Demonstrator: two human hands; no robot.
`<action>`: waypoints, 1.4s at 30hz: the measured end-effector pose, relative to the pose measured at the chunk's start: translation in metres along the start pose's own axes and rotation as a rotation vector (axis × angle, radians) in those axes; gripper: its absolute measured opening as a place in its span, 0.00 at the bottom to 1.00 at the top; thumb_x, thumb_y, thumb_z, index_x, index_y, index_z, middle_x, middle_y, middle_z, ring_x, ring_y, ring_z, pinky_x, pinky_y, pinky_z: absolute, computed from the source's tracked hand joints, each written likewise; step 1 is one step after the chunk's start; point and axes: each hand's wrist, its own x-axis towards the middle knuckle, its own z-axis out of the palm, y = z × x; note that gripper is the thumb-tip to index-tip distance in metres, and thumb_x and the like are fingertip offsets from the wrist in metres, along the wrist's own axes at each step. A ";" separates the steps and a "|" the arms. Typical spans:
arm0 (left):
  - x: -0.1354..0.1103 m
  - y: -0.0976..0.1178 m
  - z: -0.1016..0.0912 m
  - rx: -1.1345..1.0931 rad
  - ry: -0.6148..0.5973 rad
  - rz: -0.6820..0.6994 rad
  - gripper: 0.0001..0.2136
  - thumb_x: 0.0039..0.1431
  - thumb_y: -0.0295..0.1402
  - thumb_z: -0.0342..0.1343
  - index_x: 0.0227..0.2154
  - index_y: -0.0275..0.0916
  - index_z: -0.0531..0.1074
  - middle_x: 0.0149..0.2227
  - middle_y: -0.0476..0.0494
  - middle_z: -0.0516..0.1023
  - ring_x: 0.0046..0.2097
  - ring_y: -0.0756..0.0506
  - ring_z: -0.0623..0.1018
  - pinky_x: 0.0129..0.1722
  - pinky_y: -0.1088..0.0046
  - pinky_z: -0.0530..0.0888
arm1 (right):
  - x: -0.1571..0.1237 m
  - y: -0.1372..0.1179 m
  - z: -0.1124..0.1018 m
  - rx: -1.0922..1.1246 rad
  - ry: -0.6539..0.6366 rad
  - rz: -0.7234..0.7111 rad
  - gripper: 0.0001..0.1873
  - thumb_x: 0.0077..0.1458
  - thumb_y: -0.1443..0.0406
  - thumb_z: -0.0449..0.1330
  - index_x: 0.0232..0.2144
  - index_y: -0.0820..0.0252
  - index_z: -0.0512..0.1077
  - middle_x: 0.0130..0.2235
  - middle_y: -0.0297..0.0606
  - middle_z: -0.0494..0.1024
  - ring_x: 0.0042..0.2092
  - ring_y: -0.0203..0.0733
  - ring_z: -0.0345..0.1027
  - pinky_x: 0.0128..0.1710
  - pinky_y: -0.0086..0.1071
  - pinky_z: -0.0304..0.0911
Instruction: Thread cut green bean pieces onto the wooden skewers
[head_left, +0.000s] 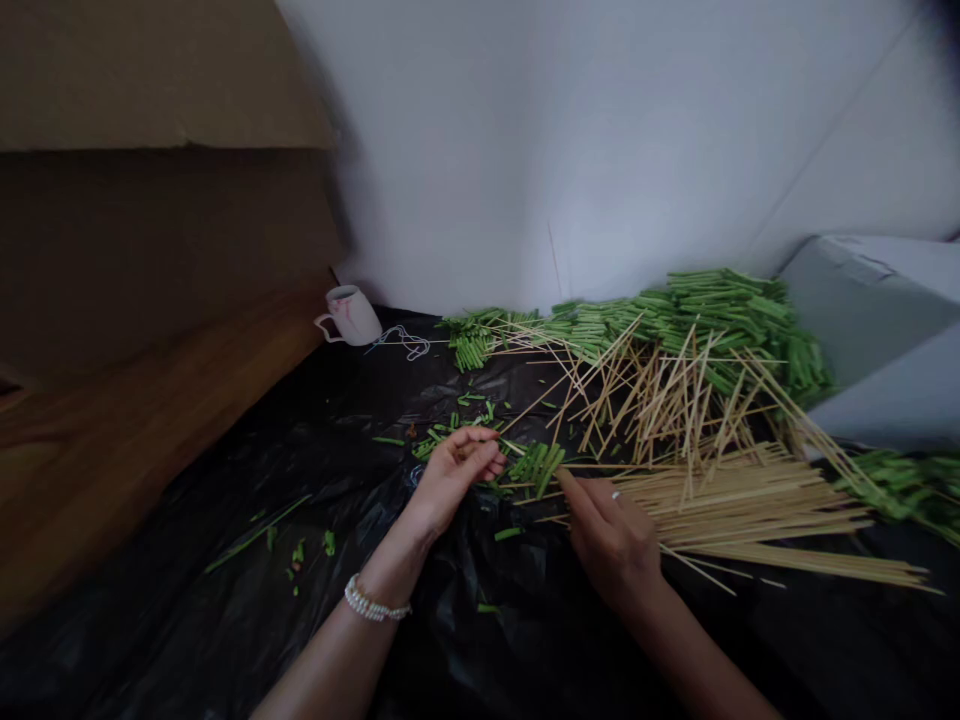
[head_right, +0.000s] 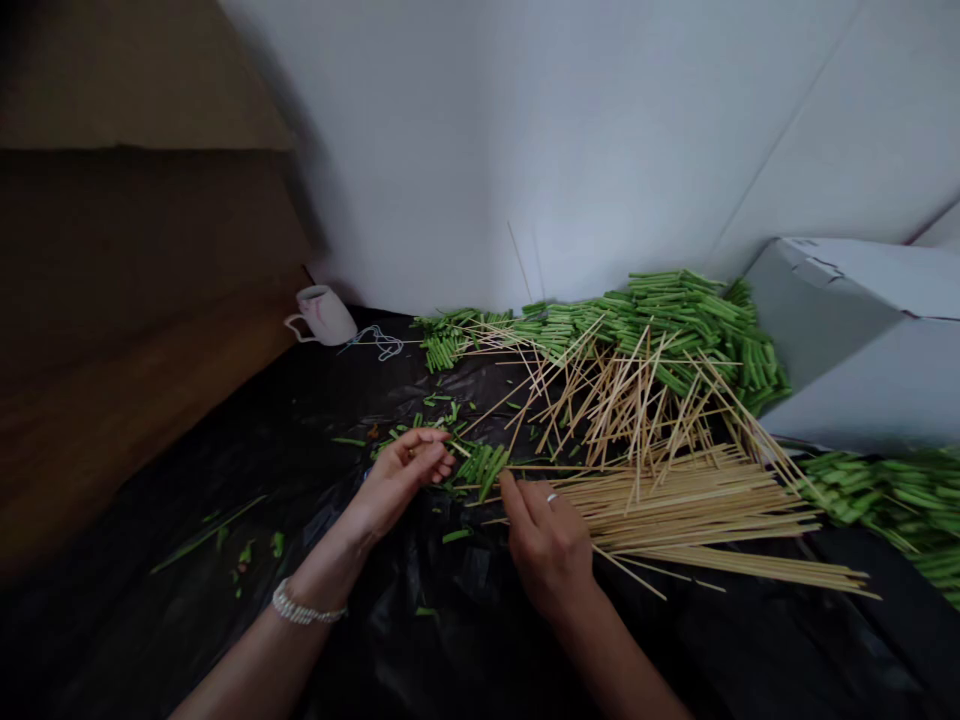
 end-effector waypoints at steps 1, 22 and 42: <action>0.002 0.000 -0.004 0.043 0.065 0.065 0.15 0.53 0.40 0.63 0.39 0.35 0.73 0.31 0.45 0.78 0.31 0.50 0.76 0.32 0.76 0.71 | 0.001 0.002 -0.001 -0.019 0.018 0.018 0.19 0.57 0.77 0.51 0.49 0.66 0.70 0.33 0.39 0.78 0.32 0.37 0.67 0.34 0.32 0.58; 0.012 -0.022 -0.014 1.357 0.181 0.464 0.08 0.55 0.24 0.52 0.36 0.39 0.73 0.58 0.39 0.69 0.61 0.35 0.61 0.55 0.51 0.65 | 0.001 0.001 0.000 -0.014 -0.005 0.010 0.16 0.58 0.76 0.52 0.47 0.66 0.72 0.31 0.36 0.77 0.31 0.37 0.64 0.32 0.32 0.54; 0.000 -0.008 0.004 0.108 0.081 0.103 0.11 0.54 0.34 0.61 0.40 0.37 0.78 0.33 0.44 0.81 0.33 0.48 0.79 0.37 0.73 0.74 | 0.002 -0.002 0.000 0.014 -0.001 0.001 0.16 0.58 0.75 0.53 0.47 0.66 0.73 0.31 0.37 0.78 0.31 0.36 0.65 0.32 0.32 0.54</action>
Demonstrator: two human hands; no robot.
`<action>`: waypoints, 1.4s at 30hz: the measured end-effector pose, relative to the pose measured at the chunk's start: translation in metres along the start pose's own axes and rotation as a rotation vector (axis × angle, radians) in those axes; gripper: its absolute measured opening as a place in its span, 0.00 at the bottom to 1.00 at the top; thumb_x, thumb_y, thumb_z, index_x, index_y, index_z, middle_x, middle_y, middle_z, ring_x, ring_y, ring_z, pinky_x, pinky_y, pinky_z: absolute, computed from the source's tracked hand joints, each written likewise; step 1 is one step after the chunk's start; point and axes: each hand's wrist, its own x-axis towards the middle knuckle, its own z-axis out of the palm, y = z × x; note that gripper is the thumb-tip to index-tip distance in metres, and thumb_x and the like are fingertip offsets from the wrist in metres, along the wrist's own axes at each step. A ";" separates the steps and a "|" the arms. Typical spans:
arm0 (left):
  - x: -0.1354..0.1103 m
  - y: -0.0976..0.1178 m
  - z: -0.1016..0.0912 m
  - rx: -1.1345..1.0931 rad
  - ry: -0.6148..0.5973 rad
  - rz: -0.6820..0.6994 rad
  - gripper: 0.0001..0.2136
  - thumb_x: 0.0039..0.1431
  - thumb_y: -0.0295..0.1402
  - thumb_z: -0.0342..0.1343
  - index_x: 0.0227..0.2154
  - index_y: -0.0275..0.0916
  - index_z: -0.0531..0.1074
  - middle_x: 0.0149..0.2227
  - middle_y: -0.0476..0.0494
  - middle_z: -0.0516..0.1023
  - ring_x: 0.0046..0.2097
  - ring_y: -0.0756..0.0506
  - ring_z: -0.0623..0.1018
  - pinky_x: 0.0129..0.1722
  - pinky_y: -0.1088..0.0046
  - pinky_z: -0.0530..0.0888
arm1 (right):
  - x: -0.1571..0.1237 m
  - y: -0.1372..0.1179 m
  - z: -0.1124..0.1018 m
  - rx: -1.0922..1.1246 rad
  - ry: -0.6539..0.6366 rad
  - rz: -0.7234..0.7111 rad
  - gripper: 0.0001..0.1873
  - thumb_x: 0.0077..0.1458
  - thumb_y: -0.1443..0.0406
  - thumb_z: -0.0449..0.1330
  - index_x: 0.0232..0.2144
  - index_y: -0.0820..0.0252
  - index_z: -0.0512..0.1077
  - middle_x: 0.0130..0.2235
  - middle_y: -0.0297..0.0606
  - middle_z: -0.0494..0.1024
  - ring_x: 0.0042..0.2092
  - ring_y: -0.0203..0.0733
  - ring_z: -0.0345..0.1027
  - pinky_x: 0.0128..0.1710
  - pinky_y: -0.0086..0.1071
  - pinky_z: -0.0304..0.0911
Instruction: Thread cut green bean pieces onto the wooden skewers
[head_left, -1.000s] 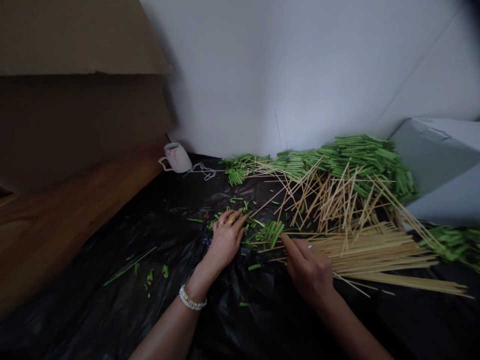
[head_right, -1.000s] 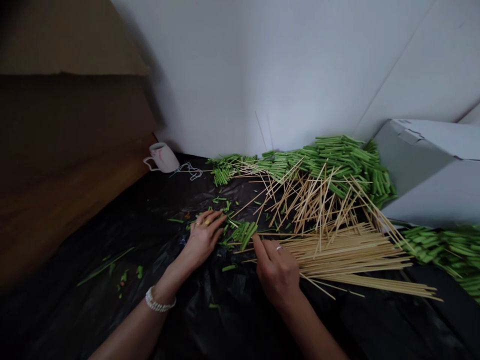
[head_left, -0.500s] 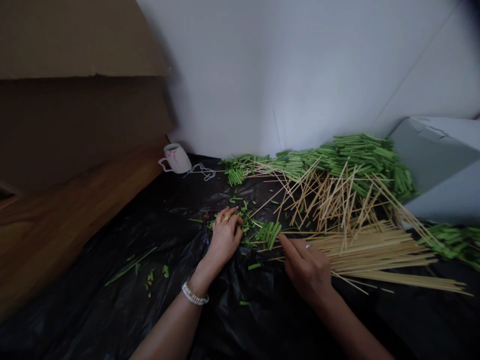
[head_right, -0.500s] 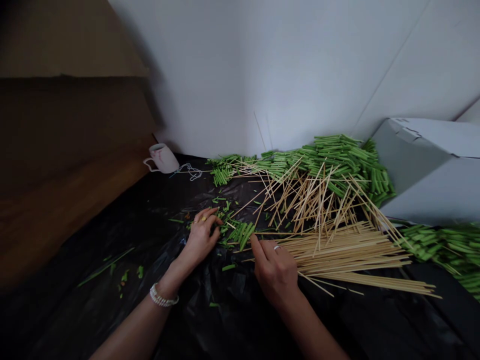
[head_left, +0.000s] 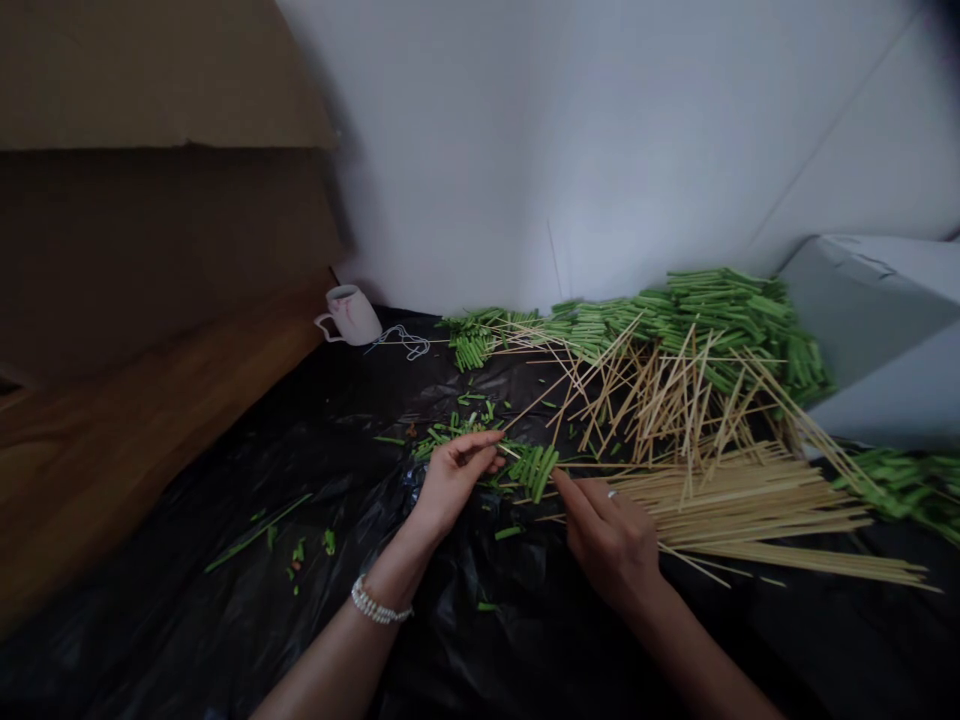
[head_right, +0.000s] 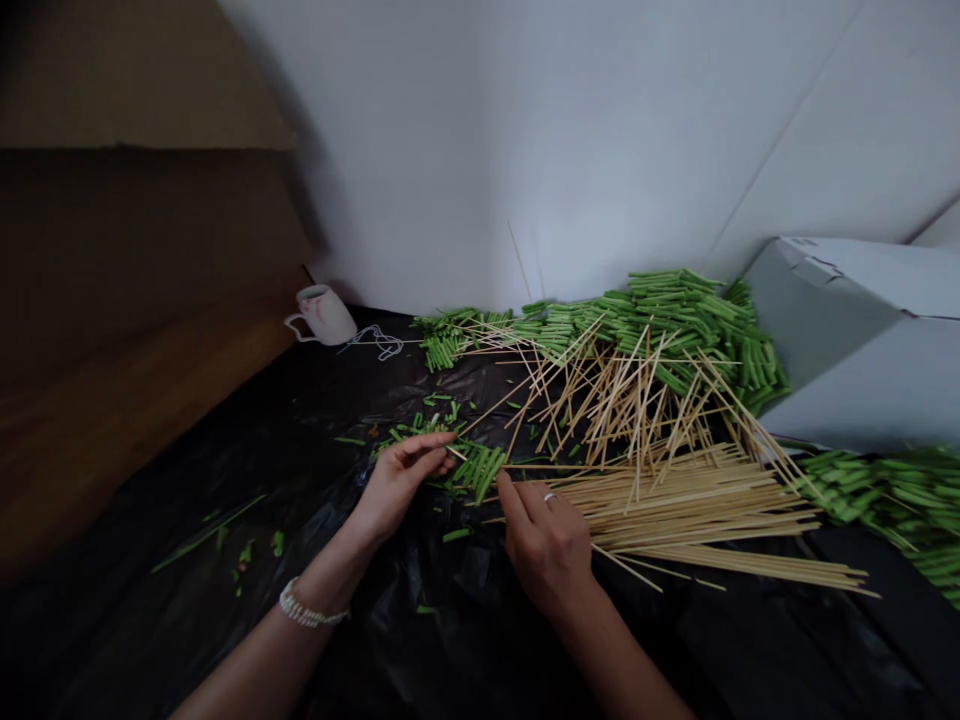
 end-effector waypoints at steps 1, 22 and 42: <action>-0.001 0.001 0.002 -0.072 -0.016 -0.043 0.12 0.53 0.34 0.63 0.40 0.36 0.79 0.32 0.44 0.81 0.33 0.49 0.79 0.38 0.74 0.74 | 0.000 0.000 0.000 -0.004 -0.002 0.002 0.16 0.58 0.75 0.53 0.47 0.66 0.73 0.31 0.37 0.78 0.30 0.36 0.65 0.32 0.32 0.54; -0.002 0.006 -0.001 -0.640 -0.072 -0.420 0.10 0.53 0.20 0.62 0.39 0.31 0.78 0.31 0.43 0.80 0.29 0.53 0.78 0.31 0.82 0.75 | 0.000 0.002 -0.003 -0.025 0.030 0.015 0.17 0.57 0.76 0.54 0.48 0.64 0.71 0.31 0.35 0.78 0.29 0.34 0.65 0.31 0.31 0.55; 0.001 0.004 -0.003 -0.660 -0.026 -0.453 0.05 0.54 0.23 0.62 0.34 0.32 0.77 0.31 0.45 0.78 0.30 0.54 0.77 0.29 0.84 0.74 | -0.001 -0.001 -0.002 -0.027 0.009 0.009 0.18 0.57 0.76 0.53 0.47 0.63 0.72 0.31 0.35 0.79 0.29 0.33 0.66 0.31 0.31 0.56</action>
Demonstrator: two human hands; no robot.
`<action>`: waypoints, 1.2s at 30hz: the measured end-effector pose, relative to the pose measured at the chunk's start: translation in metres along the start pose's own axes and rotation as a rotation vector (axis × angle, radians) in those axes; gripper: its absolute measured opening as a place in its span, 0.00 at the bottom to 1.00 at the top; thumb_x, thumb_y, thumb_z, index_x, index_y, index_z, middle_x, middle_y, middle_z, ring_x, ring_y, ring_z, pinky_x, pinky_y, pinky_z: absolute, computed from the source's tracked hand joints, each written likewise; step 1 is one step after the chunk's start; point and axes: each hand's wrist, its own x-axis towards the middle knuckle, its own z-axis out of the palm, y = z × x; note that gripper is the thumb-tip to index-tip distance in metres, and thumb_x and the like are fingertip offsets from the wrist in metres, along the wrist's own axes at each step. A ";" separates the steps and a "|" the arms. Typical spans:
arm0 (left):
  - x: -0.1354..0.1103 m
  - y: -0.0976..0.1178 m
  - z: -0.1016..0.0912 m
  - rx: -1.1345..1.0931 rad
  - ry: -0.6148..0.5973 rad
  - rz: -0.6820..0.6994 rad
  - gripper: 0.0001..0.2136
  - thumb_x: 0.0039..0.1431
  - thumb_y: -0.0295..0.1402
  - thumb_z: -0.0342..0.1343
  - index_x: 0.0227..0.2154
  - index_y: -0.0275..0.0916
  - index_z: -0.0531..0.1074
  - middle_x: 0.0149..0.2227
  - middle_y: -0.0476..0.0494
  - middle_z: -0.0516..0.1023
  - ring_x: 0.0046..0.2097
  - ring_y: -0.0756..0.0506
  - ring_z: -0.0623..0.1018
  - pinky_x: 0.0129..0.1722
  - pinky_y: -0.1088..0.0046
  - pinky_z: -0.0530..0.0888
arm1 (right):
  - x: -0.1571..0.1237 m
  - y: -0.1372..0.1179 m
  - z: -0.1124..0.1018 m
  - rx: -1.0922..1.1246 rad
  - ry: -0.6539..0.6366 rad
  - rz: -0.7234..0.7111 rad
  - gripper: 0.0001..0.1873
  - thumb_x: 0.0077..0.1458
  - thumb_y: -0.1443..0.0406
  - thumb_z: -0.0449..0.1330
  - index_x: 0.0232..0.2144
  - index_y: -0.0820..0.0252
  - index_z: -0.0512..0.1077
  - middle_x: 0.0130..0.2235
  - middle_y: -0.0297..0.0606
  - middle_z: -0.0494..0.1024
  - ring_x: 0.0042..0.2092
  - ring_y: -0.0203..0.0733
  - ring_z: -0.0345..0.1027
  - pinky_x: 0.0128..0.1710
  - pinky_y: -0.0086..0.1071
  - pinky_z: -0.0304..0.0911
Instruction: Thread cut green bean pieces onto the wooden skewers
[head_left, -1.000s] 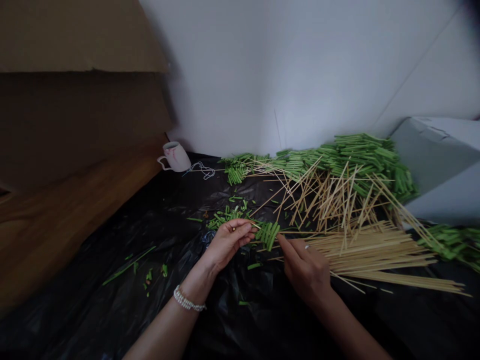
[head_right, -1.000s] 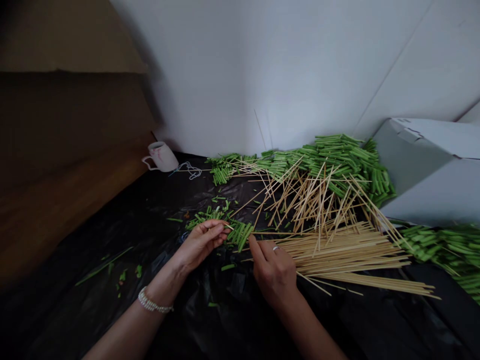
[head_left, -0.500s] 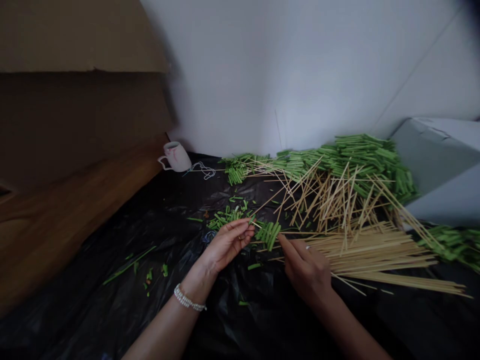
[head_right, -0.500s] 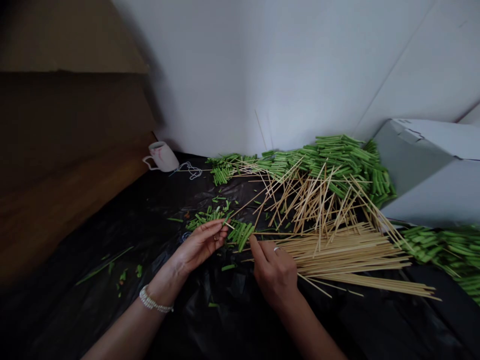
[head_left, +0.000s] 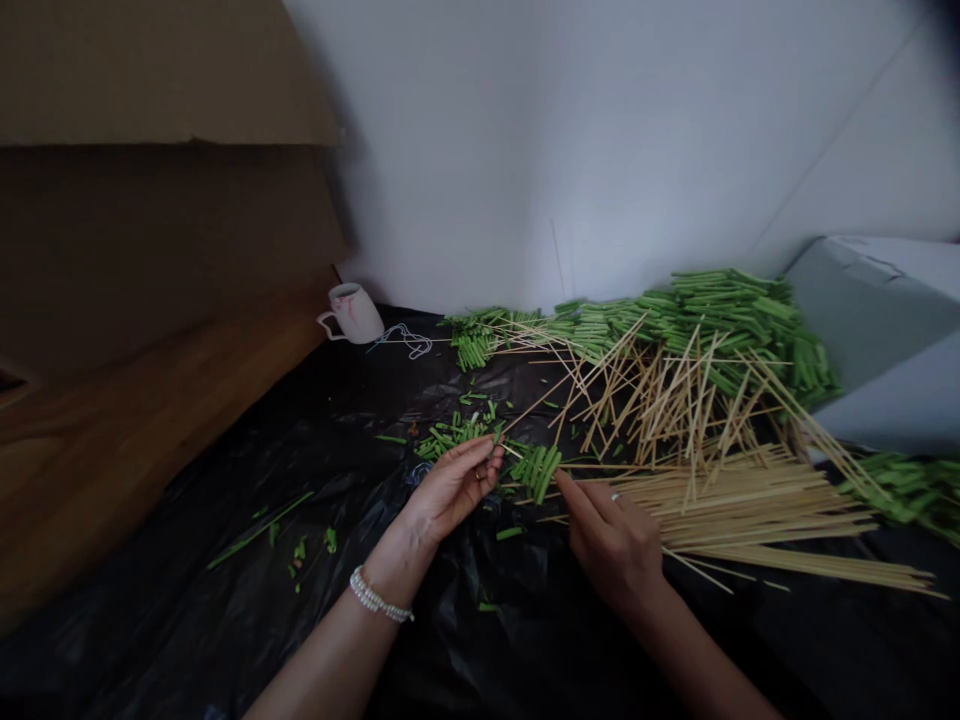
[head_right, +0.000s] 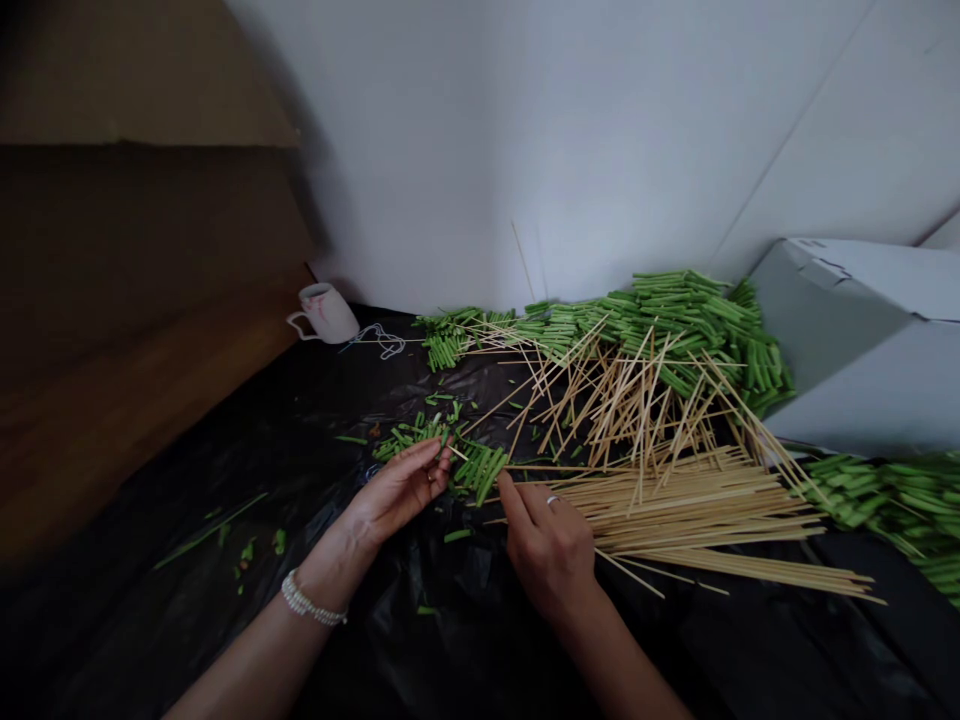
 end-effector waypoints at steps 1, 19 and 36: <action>0.000 0.000 0.000 -0.002 0.000 0.001 0.05 0.54 0.23 0.62 0.34 0.32 0.77 0.31 0.44 0.78 0.30 0.54 0.77 0.29 0.83 0.74 | 0.000 0.000 0.000 0.004 -0.003 0.000 0.18 0.57 0.76 0.53 0.47 0.63 0.72 0.32 0.35 0.79 0.30 0.34 0.67 0.31 0.31 0.56; -0.002 -0.002 0.003 0.158 -0.006 0.091 0.12 0.43 0.29 0.71 0.32 0.32 0.80 0.29 0.46 0.79 0.28 0.56 0.74 0.30 0.84 0.71 | -0.002 -0.001 0.003 0.054 0.002 -0.027 0.17 0.57 0.76 0.52 0.48 0.65 0.71 0.34 0.38 0.80 0.33 0.35 0.71 0.34 0.30 0.60; -0.001 -0.006 0.005 0.293 0.041 0.175 0.14 0.38 0.36 0.73 0.28 0.34 0.80 0.27 0.48 0.79 0.28 0.56 0.73 0.32 0.83 0.69 | 0.000 -0.001 0.003 0.043 0.005 -0.044 0.17 0.57 0.77 0.51 0.47 0.66 0.71 0.34 0.38 0.80 0.32 0.35 0.69 0.34 0.30 0.60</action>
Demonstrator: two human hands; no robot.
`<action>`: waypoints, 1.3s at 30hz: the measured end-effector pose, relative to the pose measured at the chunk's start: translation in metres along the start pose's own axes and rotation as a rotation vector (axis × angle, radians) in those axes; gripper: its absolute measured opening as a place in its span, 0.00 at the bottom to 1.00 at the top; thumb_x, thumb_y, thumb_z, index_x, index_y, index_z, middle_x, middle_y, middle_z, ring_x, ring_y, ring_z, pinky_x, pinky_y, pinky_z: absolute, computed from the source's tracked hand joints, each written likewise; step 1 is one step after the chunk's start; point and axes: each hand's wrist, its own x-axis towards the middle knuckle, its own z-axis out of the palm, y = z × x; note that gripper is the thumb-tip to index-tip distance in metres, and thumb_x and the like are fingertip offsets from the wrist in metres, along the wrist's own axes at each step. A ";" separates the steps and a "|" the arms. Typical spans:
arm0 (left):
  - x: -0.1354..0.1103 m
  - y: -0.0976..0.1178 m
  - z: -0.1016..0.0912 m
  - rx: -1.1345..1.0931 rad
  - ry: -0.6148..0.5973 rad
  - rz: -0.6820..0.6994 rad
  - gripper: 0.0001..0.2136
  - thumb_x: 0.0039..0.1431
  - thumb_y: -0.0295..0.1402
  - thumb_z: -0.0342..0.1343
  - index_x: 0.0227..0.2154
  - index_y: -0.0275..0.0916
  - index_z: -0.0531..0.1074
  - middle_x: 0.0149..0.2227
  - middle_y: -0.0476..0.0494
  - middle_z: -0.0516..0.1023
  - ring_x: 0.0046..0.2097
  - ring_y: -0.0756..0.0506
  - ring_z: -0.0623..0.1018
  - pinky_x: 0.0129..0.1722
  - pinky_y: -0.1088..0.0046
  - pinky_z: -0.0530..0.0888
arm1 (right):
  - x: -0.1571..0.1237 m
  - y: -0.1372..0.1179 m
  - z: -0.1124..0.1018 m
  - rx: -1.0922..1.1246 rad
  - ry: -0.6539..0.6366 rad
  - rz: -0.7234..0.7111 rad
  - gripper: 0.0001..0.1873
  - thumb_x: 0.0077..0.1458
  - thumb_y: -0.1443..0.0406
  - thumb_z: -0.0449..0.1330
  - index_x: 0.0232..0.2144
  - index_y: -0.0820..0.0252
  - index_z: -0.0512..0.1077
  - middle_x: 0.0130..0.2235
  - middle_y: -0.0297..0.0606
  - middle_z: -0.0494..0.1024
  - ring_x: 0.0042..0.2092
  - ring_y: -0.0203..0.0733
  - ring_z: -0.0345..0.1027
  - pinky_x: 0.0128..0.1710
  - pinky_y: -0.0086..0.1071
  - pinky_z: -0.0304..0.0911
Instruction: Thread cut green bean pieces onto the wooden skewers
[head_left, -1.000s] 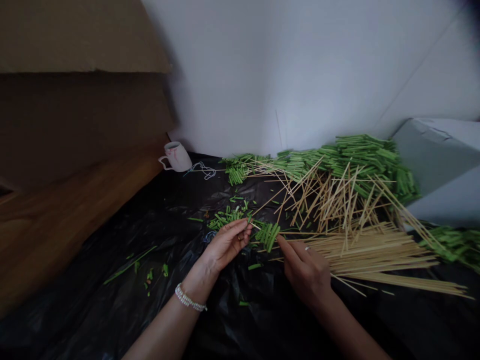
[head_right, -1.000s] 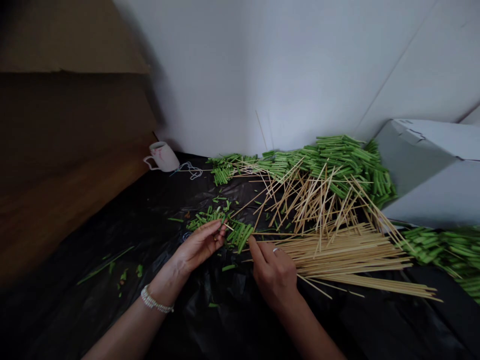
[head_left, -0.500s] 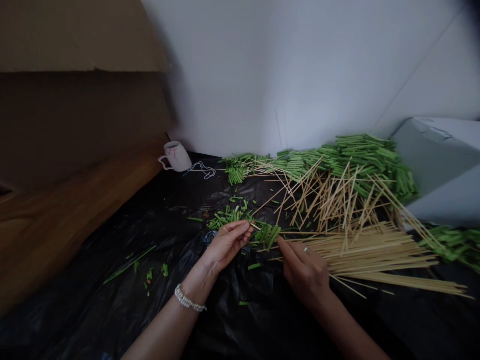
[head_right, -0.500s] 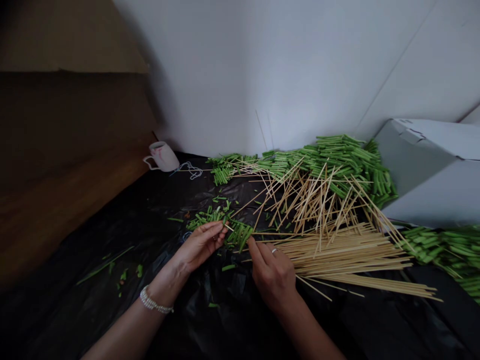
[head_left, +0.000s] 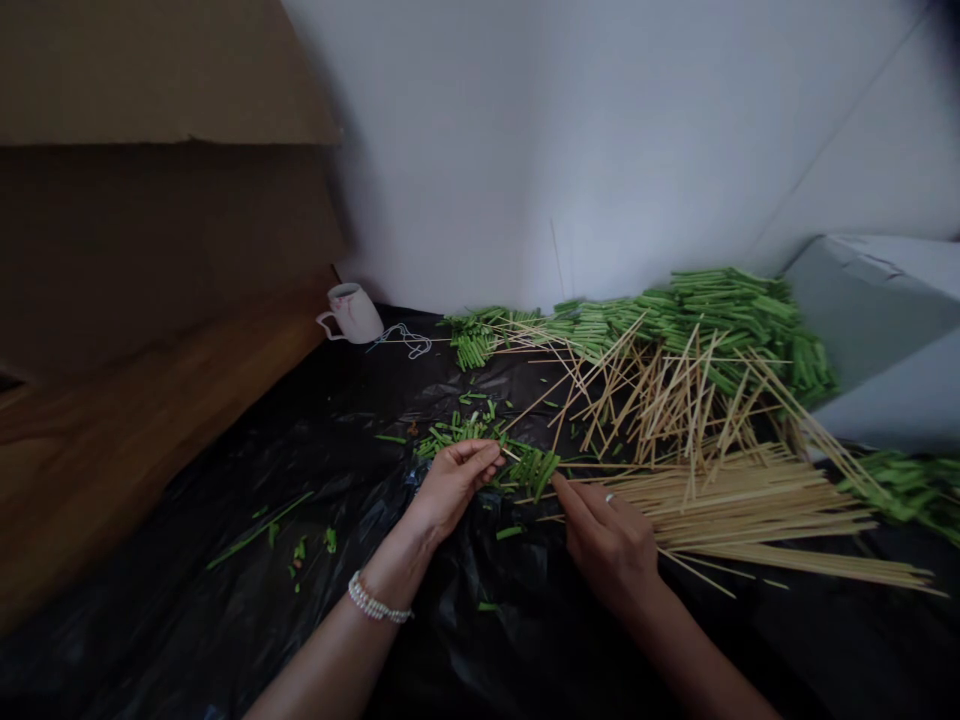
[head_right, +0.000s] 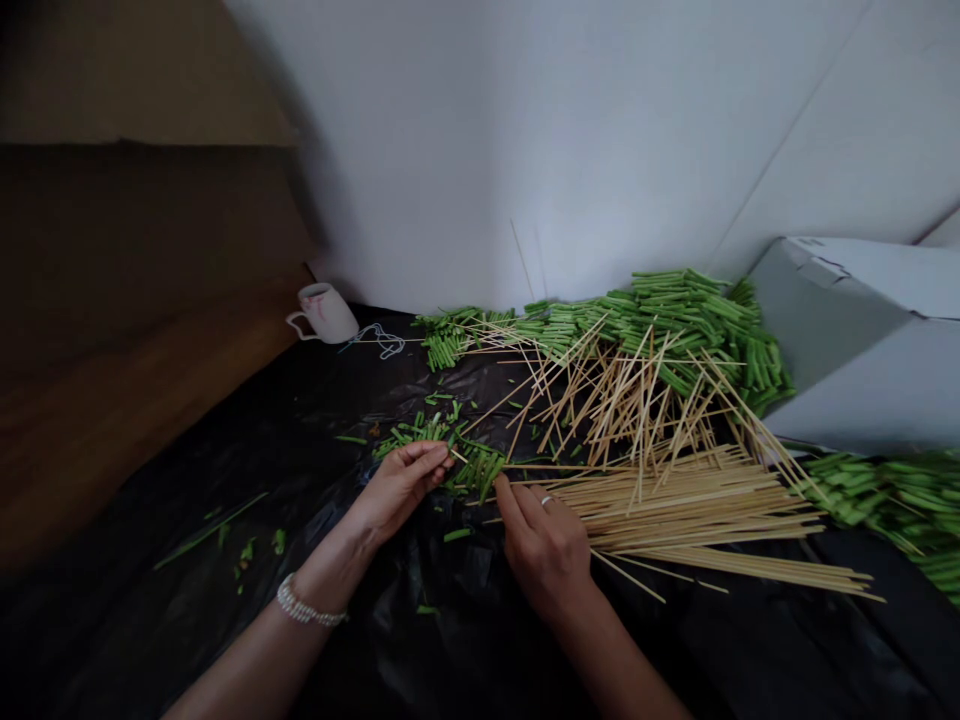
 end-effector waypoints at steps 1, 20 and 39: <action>0.000 0.000 0.000 0.003 0.000 -0.003 0.14 0.39 0.36 0.73 0.28 0.34 0.80 0.27 0.48 0.78 0.28 0.56 0.73 0.32 0.83 0.68 | 0.000 0.000 0.000 0.005 0.000 -0.001 0.17 0.57 0.77 0.51 0.47 0.67 0.71 0.34 0.38 0.80 0.33 0.35 0.70 0.34 0.30 0.60; -0.001 -0.006 0.001 0.027 -0.013 -0.034 0.13 0.40 0.37 0.72 0.25 0.33 0.78 0.25 0.49 0.75 0.26 0.57 0.69 0.29 0.82 0.64 | -0.004 -0.005 0.003 0.071 -0.018 0.064 0.15 0.60 0.75 0.49 0.44 0.67 0.72 0.31 0.39 0.78 0.30 0.37 0.68 0.31 0.31 0.59; -0.006 -0.012 0.008 0.172 -0.051 0.074 0.11 0.44 0.38 0.69 0.27 0.36 0.78 0.26 0.51 0.73 0.28 0.54 0.67 0.30 0.77 0.62 | -0.005 -0.005 0.005 0.028 -0.045 0.038 0.15 0.60 0.75 0.50 0.47 0.67 0.71 0.31 0.38 0.78 0.30 0.37 0.67 0.30 0.32 0.57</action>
